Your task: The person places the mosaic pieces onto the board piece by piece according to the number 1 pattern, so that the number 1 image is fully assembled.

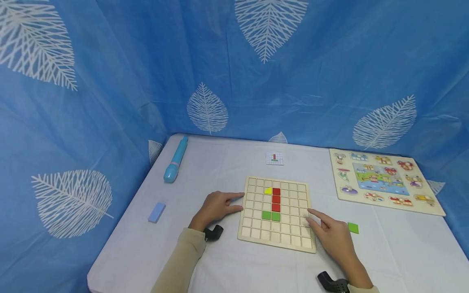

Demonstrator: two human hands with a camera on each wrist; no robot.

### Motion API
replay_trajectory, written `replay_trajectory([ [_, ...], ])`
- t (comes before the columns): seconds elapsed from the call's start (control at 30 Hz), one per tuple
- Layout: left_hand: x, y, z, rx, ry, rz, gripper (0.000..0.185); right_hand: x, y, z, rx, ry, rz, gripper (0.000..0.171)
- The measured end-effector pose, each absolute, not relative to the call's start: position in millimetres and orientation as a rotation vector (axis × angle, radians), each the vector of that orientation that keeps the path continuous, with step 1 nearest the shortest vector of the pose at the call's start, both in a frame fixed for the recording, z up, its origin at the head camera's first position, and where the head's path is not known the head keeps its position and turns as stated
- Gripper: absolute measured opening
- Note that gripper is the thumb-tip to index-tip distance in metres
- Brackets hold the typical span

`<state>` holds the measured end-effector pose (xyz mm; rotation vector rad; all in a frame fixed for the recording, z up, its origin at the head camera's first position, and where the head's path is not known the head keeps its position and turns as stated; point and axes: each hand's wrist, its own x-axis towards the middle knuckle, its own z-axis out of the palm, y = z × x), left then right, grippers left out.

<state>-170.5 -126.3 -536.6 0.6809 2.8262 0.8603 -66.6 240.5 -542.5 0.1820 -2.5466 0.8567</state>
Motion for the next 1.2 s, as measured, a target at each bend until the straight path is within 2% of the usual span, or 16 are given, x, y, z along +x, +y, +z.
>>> replay_trajectory([
  [0.2,-171,-127,-536,0.708,2.824,0.86,0.053,-58,270,-543,0.064,-2.559,0.809,0.025],
  [0.5,-171,-127,-535,0.689,2.814,0.874,0.053,-42,302,-543,-0.109,-2.632,0.713,0.03],
  [0.8,-170,-127,-535,0.671,2.814,0.865,0.053,-31,319,-540,-0.466,-2.761,0.657,0.033],
  [1.2,-170,-127,-534,0.681,2.815,0.866,0.053,-31,324,-535,-0.509,-2.906,0.655,0.037],
])
